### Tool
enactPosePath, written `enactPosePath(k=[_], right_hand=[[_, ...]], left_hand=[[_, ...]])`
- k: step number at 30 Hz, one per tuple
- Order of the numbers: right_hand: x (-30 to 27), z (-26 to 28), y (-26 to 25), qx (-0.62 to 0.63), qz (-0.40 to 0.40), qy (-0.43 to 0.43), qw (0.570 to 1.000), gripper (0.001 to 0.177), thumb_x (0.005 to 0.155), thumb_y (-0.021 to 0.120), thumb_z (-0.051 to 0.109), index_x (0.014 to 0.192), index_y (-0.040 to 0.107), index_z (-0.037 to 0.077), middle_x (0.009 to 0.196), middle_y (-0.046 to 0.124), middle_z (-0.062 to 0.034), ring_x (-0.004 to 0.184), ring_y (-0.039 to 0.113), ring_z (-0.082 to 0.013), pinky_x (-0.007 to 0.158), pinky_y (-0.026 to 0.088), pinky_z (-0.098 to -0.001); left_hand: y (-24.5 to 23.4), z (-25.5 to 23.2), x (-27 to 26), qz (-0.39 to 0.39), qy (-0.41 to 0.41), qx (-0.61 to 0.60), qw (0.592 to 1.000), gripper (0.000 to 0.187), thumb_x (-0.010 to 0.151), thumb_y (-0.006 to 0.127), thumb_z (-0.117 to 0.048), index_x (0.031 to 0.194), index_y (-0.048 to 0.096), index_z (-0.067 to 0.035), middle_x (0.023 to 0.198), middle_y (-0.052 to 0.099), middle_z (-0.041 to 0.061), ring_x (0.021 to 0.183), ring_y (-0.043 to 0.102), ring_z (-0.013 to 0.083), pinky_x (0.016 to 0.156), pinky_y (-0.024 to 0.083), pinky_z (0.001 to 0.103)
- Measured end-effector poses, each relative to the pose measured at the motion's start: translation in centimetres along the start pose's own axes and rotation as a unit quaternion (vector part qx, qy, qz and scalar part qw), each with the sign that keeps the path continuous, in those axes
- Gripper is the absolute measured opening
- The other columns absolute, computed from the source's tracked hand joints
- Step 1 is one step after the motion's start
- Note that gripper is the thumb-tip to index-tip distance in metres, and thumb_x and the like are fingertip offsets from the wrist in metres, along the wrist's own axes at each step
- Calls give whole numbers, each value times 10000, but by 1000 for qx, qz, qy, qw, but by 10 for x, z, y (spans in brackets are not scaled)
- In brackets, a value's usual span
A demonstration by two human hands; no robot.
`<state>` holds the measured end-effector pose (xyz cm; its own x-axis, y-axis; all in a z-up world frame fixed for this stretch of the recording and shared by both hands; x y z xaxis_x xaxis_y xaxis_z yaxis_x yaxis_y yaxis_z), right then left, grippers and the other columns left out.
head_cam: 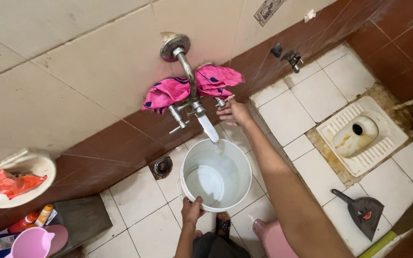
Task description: The person fills a bucket with water, adds detergent from a sachet, and uses a mop to clean the bathroom floor around a squat toilet.
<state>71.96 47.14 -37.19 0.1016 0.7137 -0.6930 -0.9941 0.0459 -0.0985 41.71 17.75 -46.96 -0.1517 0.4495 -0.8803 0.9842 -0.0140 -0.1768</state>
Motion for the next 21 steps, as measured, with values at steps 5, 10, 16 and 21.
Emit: enactPosePath(k=[5, 10, 16, 21], right_hand=[[1, -1, 3, 9, 7, 5, 1000, 622, 1044, 242, 571, 1126, 689, 145, 1121, 779, -28, 1013, 713, -168, 918, 516, -422], [3, -1, 3, 7, 13, 10, 1000, 648, 1041, 222, 595, 1135, 684, 151, 1121, 776, -26, 1019, 711, -170, 922, 516, -425], [12, -39, 9, 51, 37, -2, 998, 660, 1041, 247, 590, 1160, 714, 139, 1121, 768, -29, 1021, 706, -150, 901, 510, -393], [3, -151, 12, 0, 41, 53, 998, 378, 1030, 429, 322, 1179, 711, 120, 1091, 751, -25, 1004, 689, -163, 827, 518, -376]], left_hand=[[6, 1, 2, 12, 9, -19, 1000, 632, 783, 692, -216, 1342, 508, 13, 1180, 679, 198, 946, 735, 264, 709, 677, 338], [8, 0, -2, 19, 22, -39, 999, 647, 774, 688, -210, 1357, 508, 5, 1185, 676, 190, 935, 728, 266, 712, 663, 349], [5, -1, -7, 20, 35, -29, 999, 644, 783, 681, -208, 1366, 501, -2, 1207, 680, 183, 917, 736, 259, 712, 662, 338], [2, -2, -5, 32, 48, -47, 997, 632, 792, 681, -216, 1362, 517, 4, 1211, 701, 189, 907, 728, 256, 708, 651, 339]])
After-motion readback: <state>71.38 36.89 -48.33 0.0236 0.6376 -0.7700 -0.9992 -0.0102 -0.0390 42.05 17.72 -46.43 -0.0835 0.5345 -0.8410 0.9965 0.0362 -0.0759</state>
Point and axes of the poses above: each hand's wrist, its own x-axis towards the middle knuckle, its own y-axis out of the palm, z = x × y, the point moved 9 cm from there along x, towards the middle knuckle
